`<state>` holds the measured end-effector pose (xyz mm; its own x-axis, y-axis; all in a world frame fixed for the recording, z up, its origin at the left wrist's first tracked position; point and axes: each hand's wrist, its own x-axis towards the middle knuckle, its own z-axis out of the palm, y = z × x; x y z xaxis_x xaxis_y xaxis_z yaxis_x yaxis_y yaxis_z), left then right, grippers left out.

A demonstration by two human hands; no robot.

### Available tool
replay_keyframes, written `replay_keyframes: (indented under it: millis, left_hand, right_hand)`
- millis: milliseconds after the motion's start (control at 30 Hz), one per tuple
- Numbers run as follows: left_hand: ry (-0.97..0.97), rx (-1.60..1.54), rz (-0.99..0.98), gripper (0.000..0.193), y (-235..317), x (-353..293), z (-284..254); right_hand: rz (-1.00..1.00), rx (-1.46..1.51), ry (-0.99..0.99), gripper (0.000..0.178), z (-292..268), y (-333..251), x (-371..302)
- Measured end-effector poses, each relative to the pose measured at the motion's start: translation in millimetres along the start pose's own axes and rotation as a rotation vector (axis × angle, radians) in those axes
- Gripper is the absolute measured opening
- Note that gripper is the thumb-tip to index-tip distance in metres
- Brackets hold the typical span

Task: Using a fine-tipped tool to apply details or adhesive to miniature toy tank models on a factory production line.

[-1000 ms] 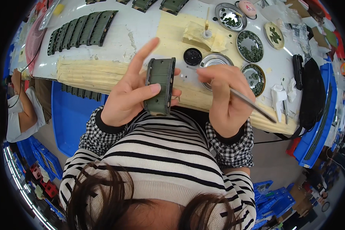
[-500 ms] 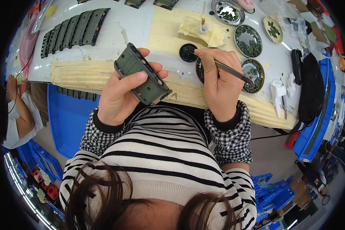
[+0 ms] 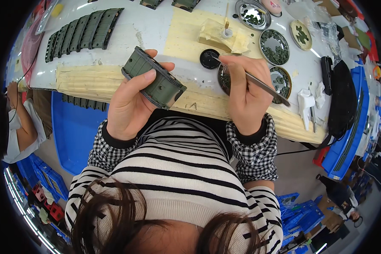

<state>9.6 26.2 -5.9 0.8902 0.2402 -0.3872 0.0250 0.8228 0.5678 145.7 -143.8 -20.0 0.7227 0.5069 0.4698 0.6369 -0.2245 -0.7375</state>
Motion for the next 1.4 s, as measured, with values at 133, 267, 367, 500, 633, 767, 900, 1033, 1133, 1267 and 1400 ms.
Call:
replay_keyframes:
  millis: [133,267,367,500,633,767,900,1033,1133,1267,1400]
  left_hand:
    - [0.054,-0.025,0.001,0.043,0.8,0.5,2.8]
    - [0.082,-0.089,-0.019,0.041,-0.5,3.4,7.0]
    - [0.069,-0.117,-0.039,0.039,-1.3,3.7,7.5]
    - [0.055,-0.165,-0.058,0.039,-1.0,4.0,7.2]
    - [0.029,-0.197,-0.057,0.038,-2.1,3.7,5.0]
    - [0.039,-0.2,-0.066,0.038,-1.7,3.4,6.5]
    - [0.024,-0.209,-0.067,0.038,-2.3,3.4,5.4]
    - [0.007,-0.201,-0.061,0.038,-2.9,3.1,4.7]
    - [0.01,-0.214,-0.059,0.038,-3.5,2.6,5.3]
    - [0.004,-0.234,-0.057,0.037,-4.2,2.6,5.3]
    - [-0.006,-0.242,-0.053,0.035,-5.6,4.0,3.9]
  right_hand:
    - [-0.156,0.155,-0.02,0.03,-19.7,-23.5,-5.3]
    - [-0.162,0.307,-0.111,0.028,-15.2,-38.1,-6.6]
    - [-0.098,0.397,-0.14,0.024,-6.6,-40.5,-9.7]
    - [-0.068,0.438,-0.178,0.021,-4.4,-39.5,-11.3]
    - [-0.082,0.395,-0.214,0.02,-6.2,-38.7,-10.0]
    - [-0.106,0.343,-0.239,0.02,-8.5,-39.0,-7.6]
    - [-0.104,0.344,-0.238,0.021,-8.4,-39.3,-8.4]
    - [-0.082,0.367,-0.214,0.021,-6.7,-38.5,-10.9]
    - [-0.088,0.353,-0.221,0.021,-7.2,-38.7,-10.9]
    - [-0.127,0.285,-0.237,0.018,-8.8,-41.4,-9.9]
    - [-0.187,0.24,-0.231,0.016,-7.8,-43.0,-9.2]
